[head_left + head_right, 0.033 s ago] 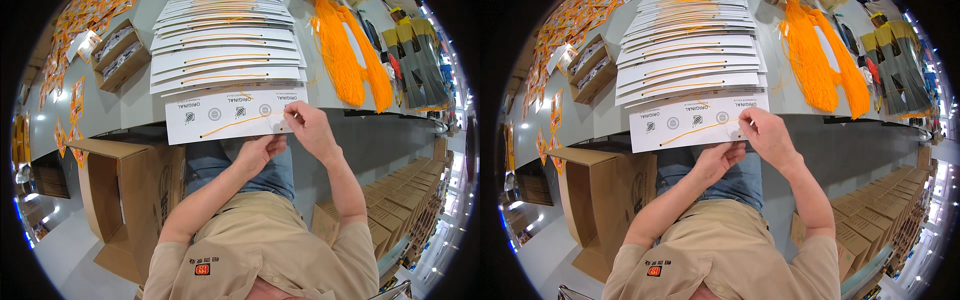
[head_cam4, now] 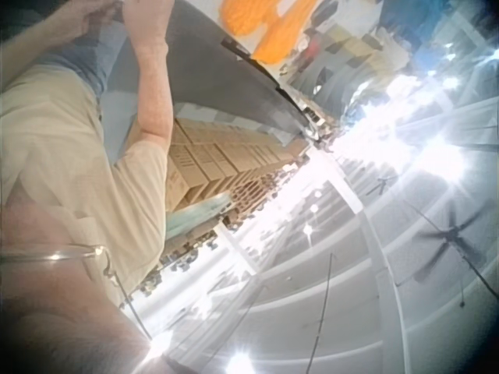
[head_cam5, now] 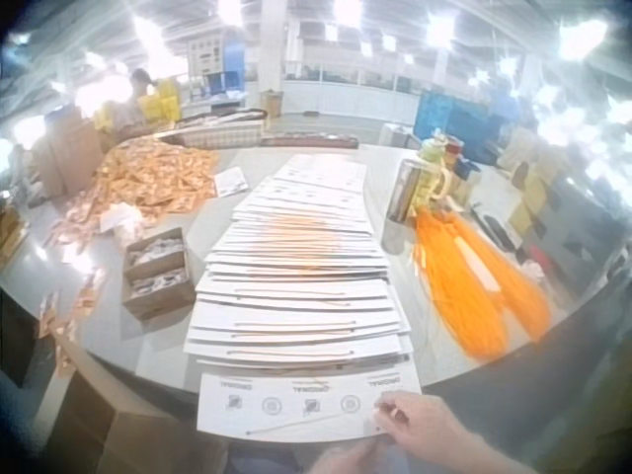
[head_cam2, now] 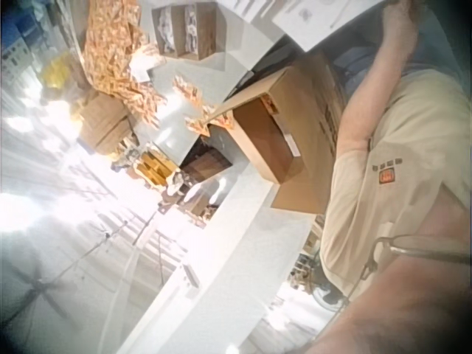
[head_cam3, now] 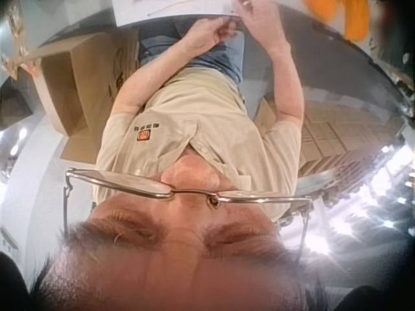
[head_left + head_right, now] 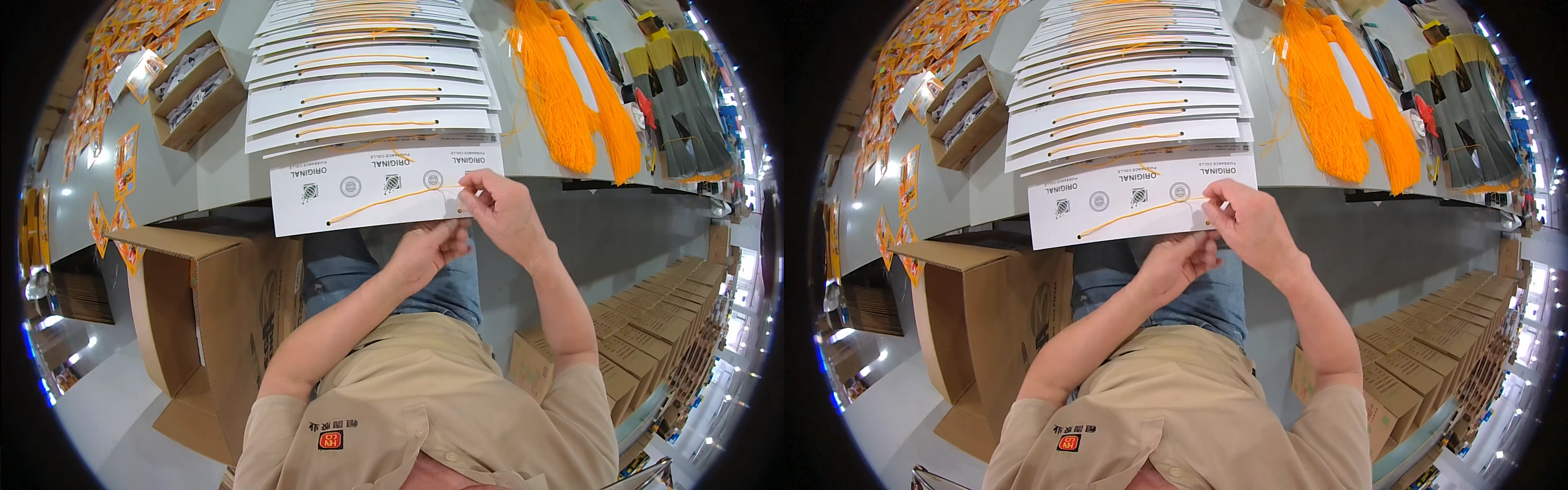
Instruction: The person repeatedly picks up white cardboard display cards from a stack, threads an orange cord through two holes, and places the assembled cards back on the stack. The process is continuous and repetitive throughout the clip.
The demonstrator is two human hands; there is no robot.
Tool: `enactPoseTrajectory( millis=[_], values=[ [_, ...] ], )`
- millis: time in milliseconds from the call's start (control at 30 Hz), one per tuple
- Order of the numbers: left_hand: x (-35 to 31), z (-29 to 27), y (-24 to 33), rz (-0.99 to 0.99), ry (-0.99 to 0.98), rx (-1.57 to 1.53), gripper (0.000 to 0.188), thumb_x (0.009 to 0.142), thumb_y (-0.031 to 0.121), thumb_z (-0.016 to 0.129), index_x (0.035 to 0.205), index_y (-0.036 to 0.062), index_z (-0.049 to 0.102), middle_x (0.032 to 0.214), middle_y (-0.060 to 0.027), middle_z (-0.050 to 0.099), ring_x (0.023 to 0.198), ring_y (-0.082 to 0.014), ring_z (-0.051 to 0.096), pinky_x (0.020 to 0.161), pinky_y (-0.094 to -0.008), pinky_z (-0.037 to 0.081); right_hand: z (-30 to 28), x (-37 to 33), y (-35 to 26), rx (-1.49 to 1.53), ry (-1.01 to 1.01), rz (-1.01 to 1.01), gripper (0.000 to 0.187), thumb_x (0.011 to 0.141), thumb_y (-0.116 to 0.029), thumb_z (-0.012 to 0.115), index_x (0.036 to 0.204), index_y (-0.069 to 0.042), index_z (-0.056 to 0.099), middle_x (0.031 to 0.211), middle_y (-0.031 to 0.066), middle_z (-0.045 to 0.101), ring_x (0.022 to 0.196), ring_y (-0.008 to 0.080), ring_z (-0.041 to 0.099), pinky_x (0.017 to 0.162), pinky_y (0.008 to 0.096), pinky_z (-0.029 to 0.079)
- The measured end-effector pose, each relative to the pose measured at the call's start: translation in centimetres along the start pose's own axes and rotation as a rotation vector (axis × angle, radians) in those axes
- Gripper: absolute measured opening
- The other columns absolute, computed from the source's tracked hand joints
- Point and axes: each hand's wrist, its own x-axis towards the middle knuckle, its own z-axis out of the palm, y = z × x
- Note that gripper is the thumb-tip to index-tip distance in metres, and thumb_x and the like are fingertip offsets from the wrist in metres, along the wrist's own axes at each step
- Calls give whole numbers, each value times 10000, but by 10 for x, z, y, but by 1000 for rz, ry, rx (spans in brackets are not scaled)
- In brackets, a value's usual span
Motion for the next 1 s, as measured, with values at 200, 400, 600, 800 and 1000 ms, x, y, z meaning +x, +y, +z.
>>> enactPoseTrajectory(
  millis=[200,400,600,800,1000],
  values=[
    [-19,-33,-13,-248,-15,455,231,1004,218,632,1010,-9,679,835,-46,678,768,-119,650,762,-257,556,29,-51,17,259,-52,415,154,897,-51,699,1037,1,659,801,27,657,655,71,538,603,238,470],
    [-47,-72,-7,-183,305,50,170,995,189,628,976,28,677,881,-41,678,781,-118,663,770,-280,583,90,-79,13,508,-175,196,121,887,-98,702,921,1,640,896,95,687,773,181,672,734,304,548],
    [-68,-45,2,98,186,898,171,940,97,623,866,-20,724,716,-15,656,692,-75,578,612,-239,444,103,-49,18,267,-142,386,159,871,-101,707,939,36,665,898,152,740,793,216,718,751,336,564],
    [-46,-49,23,370,483,570,186,909,140,681,904,-37,738,738,-13,672,643,-52,548,579,-246,440,119,-78,18,660,-136,390,163,927,-67,688,1043,36,637,875,75,724,788,90,664,728,263,546],
    [-51,-63,22,221,564,782,168,909,105,668,966,-36,740,828,-34,707,700,-77,591,629,-254,477,126,-84,10,235,-41,136,140,924,-53,662,1044,18,677,823,123,676,725,234,658,672,326,527]
  ],
)
